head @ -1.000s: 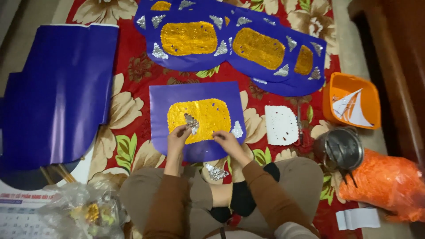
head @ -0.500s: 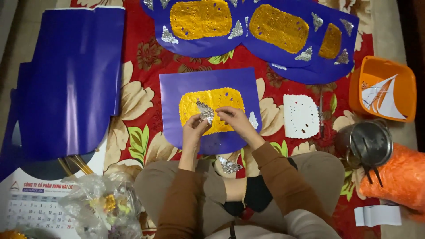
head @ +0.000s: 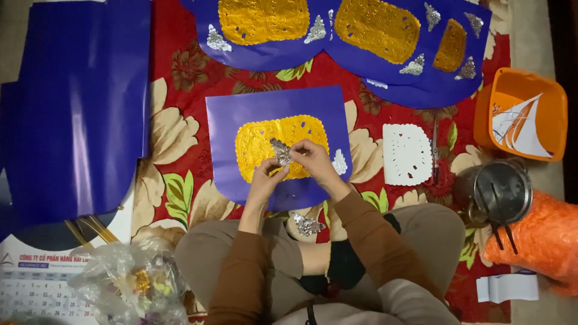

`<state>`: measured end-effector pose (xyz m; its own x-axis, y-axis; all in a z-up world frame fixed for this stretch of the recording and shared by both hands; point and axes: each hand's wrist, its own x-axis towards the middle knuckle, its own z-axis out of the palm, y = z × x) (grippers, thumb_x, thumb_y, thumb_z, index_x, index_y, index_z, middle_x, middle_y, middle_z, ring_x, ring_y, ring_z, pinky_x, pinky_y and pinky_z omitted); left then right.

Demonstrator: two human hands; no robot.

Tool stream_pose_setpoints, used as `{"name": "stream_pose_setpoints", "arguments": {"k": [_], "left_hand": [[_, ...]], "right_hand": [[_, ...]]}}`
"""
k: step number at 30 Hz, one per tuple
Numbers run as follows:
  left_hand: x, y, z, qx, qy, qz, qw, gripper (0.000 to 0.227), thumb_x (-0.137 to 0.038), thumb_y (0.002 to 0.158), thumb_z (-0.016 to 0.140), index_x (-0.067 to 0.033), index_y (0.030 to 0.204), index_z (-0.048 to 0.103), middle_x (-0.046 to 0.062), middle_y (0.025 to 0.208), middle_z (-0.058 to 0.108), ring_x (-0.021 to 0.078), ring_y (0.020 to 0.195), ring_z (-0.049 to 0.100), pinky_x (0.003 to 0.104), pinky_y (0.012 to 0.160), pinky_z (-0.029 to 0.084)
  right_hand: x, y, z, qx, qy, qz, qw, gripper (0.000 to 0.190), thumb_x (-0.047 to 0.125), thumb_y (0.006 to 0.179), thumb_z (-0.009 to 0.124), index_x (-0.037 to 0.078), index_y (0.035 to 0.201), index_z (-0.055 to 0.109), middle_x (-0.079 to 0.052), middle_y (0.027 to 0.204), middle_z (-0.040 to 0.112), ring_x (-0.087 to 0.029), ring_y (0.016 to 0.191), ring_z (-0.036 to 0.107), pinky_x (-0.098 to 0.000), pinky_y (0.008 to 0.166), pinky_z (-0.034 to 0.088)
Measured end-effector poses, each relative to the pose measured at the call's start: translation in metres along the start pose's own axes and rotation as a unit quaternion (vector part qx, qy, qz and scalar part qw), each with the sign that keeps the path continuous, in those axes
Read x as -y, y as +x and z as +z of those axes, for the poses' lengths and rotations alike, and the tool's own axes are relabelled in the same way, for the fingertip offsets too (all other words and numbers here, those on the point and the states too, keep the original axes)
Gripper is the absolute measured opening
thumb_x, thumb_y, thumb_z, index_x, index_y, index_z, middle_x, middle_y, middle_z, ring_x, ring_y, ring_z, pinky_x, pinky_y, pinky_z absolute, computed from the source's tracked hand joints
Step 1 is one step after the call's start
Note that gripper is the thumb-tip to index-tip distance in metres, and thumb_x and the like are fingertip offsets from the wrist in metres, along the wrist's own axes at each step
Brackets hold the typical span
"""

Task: Decorating blue paper sheets containing yellow material with white paper cutouts at the corners.

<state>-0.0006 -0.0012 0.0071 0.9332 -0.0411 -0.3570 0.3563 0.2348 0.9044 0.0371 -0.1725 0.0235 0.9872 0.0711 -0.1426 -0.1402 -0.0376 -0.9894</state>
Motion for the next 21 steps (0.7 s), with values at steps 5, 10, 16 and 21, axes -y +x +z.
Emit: {"name": "stream_pose_setpoints", "arguments": {"k": [5,10,16,21], "left_hand": [[0.001,0.001,-0.001,0.019,-0.017,0.006,1.0,0.023,-0.019,0.085,0.081,-0.0078,0.097,0.065,0.006,0.096,0.059,0.019,0.102,0.056,0.032,0.086,0.048],[-0.012,-0.003,0.002,0.014,-0.014,0.005,1.0,0.027,-0.016,0.083,0.082,-0.0097,0.098,0.061,0.003,0.083,0.062,0.0146,0.083,0.06,0.028,0.075,0.048],[-0.016,-0.008,0.005,-0.031,0.09,0.017,0.995,0.034,-0.014,0.082,0.082,-0.005,0.109,0.064,0.009,0.076,0.071,0.0143,0.074,0.062,0.027,0.069,0.049],[-0.019,-0.013,0.006,-0.009,0.172,0.013,0.985,0.047,-0.008,0.081,0.078,-0.0044,0.125,0.061,0.016,0.089,0.074,0.0288,0.089,0.07,0.039,0.083,0.054]], "right_hand": [[0.014,-0.005,-0.002,0.011,-0.008,-0.008,1.0,0.011,0.007,0.087,0.075,0.002,0.096,0.073,-0.009,0.09,0.062,-0.016,0.088,0.059,-0.0269,0.074,0.054],[0.017,-0.007,-0.003,-0.002,-0.014,-0.013,1.0,0.008,0.005,0.088,0.072,0.002,0.095,0.072,-0.008,0.088,0.063,-0.016,0.087,0.06,-0.0277,0.074,0.053],[0.012,-0.007,-0.011,-0.03,-0.08,-0.041,0.995,0.008,0.005,0.085,0.074,0.004,0.093,0.073,-0.007,0.086,0.063,-0.015,0.085,0.062,-0.0273,0.074,0.053],[0.01,0.014,-0.053,-0.041,-0.203,-0.08,0.975,0.01,0.005,0.084,0.075,0.007,0.094,0.074,-0.011,0.087,0.063,-0.027,0.087,0.065,-0.0353,0.078,0.053]]}}
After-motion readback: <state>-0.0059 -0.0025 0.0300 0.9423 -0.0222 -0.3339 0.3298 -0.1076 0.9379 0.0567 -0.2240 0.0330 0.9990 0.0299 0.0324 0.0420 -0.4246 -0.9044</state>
